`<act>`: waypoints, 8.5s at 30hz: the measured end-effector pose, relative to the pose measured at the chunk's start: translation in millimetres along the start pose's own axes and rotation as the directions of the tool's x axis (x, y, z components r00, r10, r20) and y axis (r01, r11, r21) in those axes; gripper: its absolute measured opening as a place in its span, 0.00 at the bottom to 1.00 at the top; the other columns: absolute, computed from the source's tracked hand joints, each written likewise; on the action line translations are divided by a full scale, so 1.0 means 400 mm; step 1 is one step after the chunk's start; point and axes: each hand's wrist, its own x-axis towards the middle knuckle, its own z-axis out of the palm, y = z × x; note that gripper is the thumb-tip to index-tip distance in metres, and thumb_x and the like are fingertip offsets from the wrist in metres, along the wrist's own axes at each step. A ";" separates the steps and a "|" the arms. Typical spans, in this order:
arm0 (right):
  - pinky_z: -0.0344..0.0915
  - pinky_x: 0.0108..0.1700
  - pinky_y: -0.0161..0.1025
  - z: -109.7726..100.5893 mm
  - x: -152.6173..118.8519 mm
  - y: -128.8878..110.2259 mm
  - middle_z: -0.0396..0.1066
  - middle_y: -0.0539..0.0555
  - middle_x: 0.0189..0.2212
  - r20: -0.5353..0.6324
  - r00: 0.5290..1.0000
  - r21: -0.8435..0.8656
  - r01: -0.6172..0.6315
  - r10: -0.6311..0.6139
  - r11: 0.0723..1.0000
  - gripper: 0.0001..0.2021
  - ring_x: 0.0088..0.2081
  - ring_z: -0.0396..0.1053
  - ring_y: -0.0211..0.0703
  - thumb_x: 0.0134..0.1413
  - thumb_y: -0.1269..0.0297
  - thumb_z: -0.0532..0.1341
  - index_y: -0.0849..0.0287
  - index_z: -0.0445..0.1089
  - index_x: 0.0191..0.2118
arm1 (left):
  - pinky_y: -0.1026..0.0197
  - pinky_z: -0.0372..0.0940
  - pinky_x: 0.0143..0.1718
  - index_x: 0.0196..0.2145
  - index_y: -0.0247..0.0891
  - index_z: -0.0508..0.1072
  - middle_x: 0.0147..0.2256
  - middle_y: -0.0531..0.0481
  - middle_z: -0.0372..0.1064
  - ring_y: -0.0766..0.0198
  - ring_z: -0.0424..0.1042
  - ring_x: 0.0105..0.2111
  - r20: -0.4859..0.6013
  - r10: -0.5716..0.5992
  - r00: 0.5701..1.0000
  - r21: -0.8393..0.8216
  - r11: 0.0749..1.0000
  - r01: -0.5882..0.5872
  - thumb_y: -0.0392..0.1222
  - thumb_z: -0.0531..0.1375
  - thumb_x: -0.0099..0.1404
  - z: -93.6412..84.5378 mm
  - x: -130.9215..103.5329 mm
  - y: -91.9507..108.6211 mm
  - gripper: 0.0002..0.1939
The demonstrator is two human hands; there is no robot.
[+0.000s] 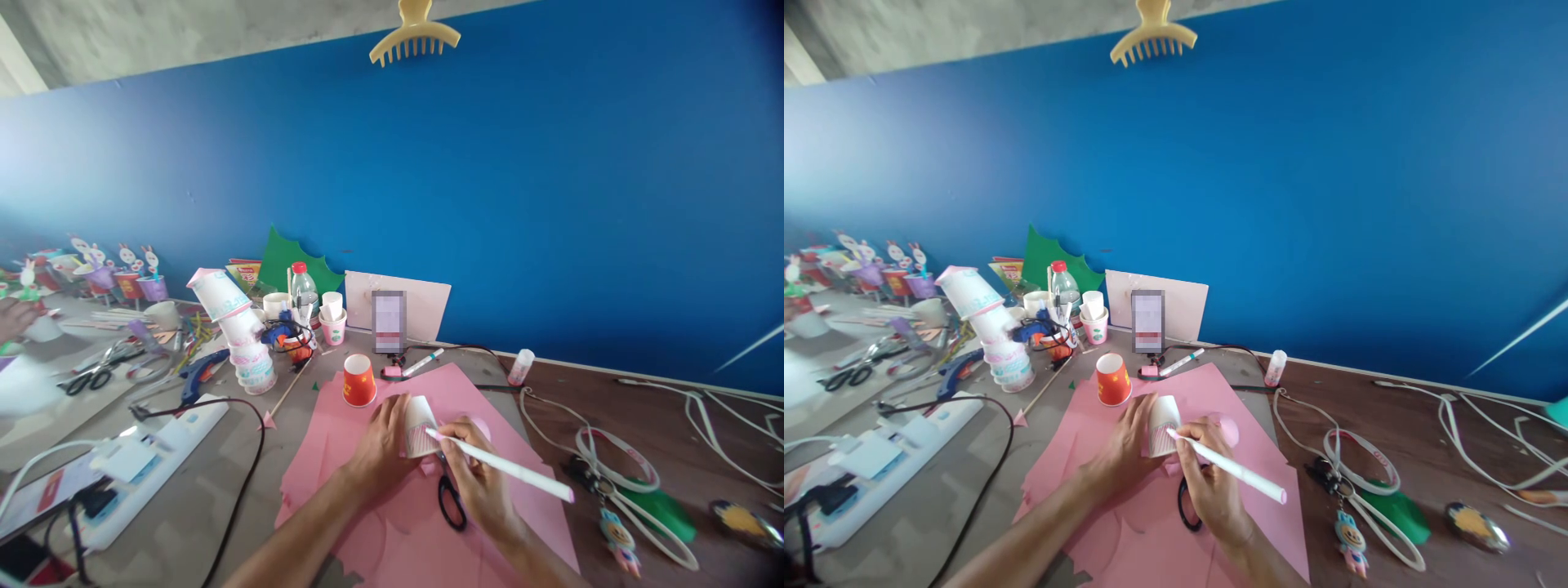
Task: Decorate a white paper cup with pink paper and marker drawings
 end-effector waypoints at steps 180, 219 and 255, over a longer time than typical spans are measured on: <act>0.64 0.29 0.38 -0.019 0.005 -0.007 0.66 0.49 0.25 -0.111 0.990 -0.037 -0.091 0.087 0.995 0.11 0.28 0.66 0.43 0.62 0.61 0.55 0.54 0.67 0.28 | 0.42 0.66 0.50 0.61 0.35 0.53 0.52 0.35 0.65 0.44 0.67 0.51 0.112 -0.105 0.988 -0.027 0.994 0.108 0.52 0.67 0.55 0.015 -0.017 -0.020 0.43; 0.59 0.42 0.47 0.003 -0.014 -0.024 0.69 0.48 0.25 0.139 0.962 -0.258 0.263 -0.234 0.930 0.06 0.27 0.67 0.42 0.62 0.72 0.54 0.54 0.64 0.36 | 0.40 0.65 0.50 0.63 0.35 0.46 0.50 0.34 0.66 0.44 0.68 0.49 0.053 -0.014 0.998 0.053 0.999 0.012 0.53 0.65 0.58 0.023 -0.023 -0.030 0.45; 0.61 0.39 0.48 -0.009 -0.005 -0.057 0.66 0.48 0.24 0.074 0.966 -0.169 0.256 -0.246 0.952 0.07 0.27 0.64 0.44 0.63 0.70 0.53 0.53 0.64 0.34 | 0.40 0.65 0.49 0.63 0.35 0.45 0.50 0.34 0.66 0.44 0.68 0.49 0.098 -0.035 0.995 0.056 0.998 0.030 0.51 0.65 0.57 0.013 -0.020 -0.026 0.46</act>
